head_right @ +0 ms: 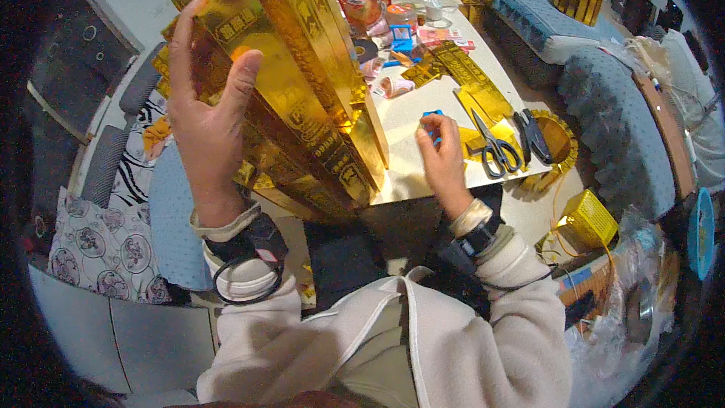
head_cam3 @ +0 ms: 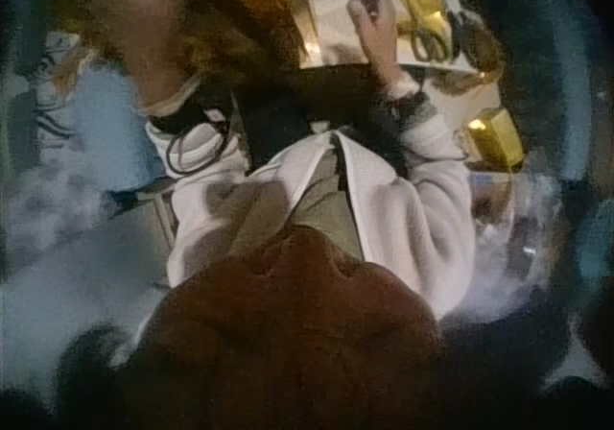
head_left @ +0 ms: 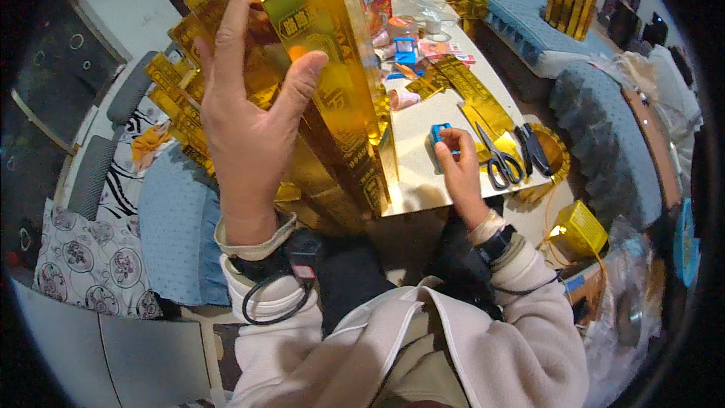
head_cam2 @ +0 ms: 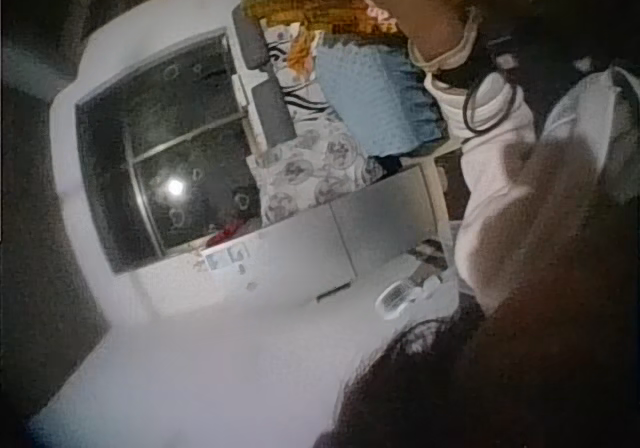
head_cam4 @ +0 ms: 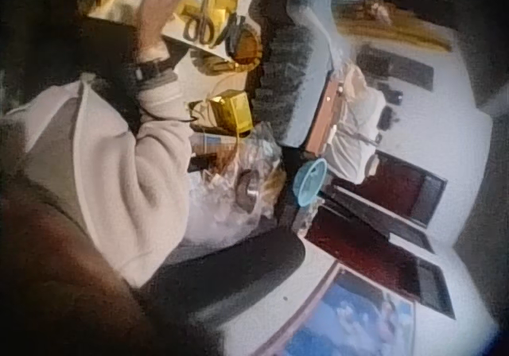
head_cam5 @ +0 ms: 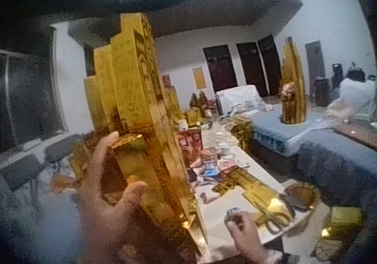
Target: The person folds and assembles gold-colored paper sheets into a cylindrical structure. They use a tape dispenser to secure the edges and then place a circular gold base onto the bottom of the cylinder.
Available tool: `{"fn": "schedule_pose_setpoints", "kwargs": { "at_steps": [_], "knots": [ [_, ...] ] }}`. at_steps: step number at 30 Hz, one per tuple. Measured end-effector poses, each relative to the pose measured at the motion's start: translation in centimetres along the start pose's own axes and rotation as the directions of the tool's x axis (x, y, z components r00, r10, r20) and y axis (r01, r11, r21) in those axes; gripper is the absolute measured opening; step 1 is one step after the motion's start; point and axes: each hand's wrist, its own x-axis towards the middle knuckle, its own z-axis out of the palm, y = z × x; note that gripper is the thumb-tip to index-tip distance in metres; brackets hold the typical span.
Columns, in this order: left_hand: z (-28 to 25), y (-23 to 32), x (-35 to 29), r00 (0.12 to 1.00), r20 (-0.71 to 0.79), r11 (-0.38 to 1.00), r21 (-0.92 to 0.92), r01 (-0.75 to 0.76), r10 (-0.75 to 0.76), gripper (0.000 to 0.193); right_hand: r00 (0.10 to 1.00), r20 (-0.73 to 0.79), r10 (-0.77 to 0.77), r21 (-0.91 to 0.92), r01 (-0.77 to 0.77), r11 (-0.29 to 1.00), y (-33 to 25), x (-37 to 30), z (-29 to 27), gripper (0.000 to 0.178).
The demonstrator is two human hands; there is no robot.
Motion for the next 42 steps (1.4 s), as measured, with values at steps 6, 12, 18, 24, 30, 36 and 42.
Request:
{"fn": "schedule_pose_setpoints", "kwargs": {
  "at_steps": [6, 12, 18, 24, 30, 36, 42],
  "knots": [
    [0.5, 0.5, 0.0, 0.999, -0.009, 0.994, -0.106, 0.034, -0.035, 0.064, 0.933, 0.217, 0.286, -0.240, -0.233, 0.942, 7.4, 1.7, -4.5, 0.033],
    [0.3, 0.7, 0.1, 0.998, 0.009, 0.988, -0.139, 0.065, -0.064, 0.064, 0.640, 0.309, 0.703, -0.306, -0.633, 0.711, 6.1, 4.2, -5.1, 0.032],
    [0.4, 0.5, 0.0, 0.998, -0.007, 0.992, -0.114, 0.056, -0.057, 0.064, 0.498, 0.388, 0.775, -0.065, -0.825, 0.562, 3.7, 4.6, -6.2, 0.025],
    [0.5, 0.4, 0.1, 0.999, -0.015, 0.989, -0.141, 0.038, -0.040, 0.064, 0.586, 0.361, 0.725, 0.296, -0.810, 0.507, 5.2, 1.8, -5.1, 0.023],
    [0.5, 0.5, -0.1, 0.998, -0.017, 0.989, -0.135, 0.052, -0.055, 0.063, 0.614, 0.197, 0.764, 0.340, -0.774, 0.534, 6.6, -2.0, -4.6, 0.024],
    [0.6, 0.6, 0.0, 0.998, -0.019, 0.986, -0.158, 0.056, -0.059, 0.062, 0.595, 0.199, 0.779, 0.205, -0.802, 0.561, 6.5, -2.0, -4.0, 0.024],
    [0.4, 0.3, -0.1, 0.998, -0.015, 0.991, -0.121, 0.056, -0.058, 0.064, 0.691, 0.212, 0.691, 0.262, -0.721, 0.641, 4.8, -3.4, -2.4, 0.023]
  ]
}}
